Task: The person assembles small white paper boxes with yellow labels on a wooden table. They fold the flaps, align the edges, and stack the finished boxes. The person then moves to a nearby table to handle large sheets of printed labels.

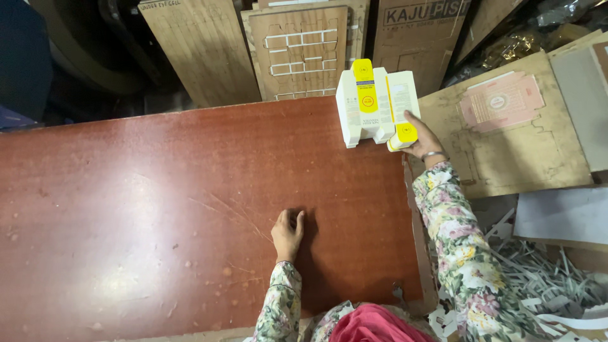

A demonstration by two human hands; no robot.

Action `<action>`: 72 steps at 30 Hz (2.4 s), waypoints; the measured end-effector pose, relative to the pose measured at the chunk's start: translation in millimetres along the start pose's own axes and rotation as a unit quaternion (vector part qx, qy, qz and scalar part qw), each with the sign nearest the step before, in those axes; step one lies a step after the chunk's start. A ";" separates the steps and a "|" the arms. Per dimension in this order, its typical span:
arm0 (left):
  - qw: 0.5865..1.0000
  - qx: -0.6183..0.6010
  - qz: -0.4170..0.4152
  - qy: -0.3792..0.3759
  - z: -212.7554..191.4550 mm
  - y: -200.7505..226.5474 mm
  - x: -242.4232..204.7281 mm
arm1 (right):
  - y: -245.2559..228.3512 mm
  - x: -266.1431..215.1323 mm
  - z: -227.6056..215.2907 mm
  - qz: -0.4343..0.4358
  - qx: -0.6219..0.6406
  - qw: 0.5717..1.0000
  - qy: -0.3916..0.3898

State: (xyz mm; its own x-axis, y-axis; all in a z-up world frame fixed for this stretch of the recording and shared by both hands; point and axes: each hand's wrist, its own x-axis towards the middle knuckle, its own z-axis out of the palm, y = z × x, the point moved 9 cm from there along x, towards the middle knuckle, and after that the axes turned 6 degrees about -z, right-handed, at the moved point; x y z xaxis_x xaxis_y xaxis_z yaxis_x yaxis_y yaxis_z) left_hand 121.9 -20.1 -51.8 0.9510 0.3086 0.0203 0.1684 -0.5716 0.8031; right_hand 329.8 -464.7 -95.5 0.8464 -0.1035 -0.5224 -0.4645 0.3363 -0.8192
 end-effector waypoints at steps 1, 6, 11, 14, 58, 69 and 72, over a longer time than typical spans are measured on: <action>1.000 -0.002 0.002 0.002 -0.8 0.6 0.2 | 1.2 -1.4 -0.9 0.001 0.032 0.999 -0.013; 0.999 -0.011 0.030 0.015 -5.3 7.5 -2.5 | 9.5 -0.2 -19.5 0.003 0.067 0.998 -0.004; 0.990 -0.052 -0.130 -0.005 8.3 -17.2 19.1 | -6.0 -4.1 -35.3 -0.119 -0.142 0.980 0.078; 0.959 -0.188 -0.200 -0.069 49.9 -10.0 63.4 | -12.2 -9.4 -33.3 -0.142 -0.194 0.966 0.093; 0.922 0.128 0.225 -0.289 -16.7 120.3 -11.2 | -38.8 -296.4 178.0 -0.469 -0.596 0.591 -0.275; 0.949 0.163 0.209 -0.170 -54.8 99.7 -48.9 | -10.9 -318.4 178.2 -0.471 -0.642 0.554 -0.244; 0.957 0.161 0.215 -0.111 -58.4 99.5 -53.3 | -7.5 -328.0 196.2 -0.520 -0.631 0.534 -0.216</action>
State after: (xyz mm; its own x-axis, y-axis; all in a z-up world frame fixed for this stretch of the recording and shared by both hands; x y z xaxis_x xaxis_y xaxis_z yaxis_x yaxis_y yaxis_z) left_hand 72.8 -49.0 61.8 0.9760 -0.1562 0.1519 -0.2134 -0.8251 0.5231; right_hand 106.8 -249.6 128.4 0.6724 0.6965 0.2504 0.7396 -0.6194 -0.2634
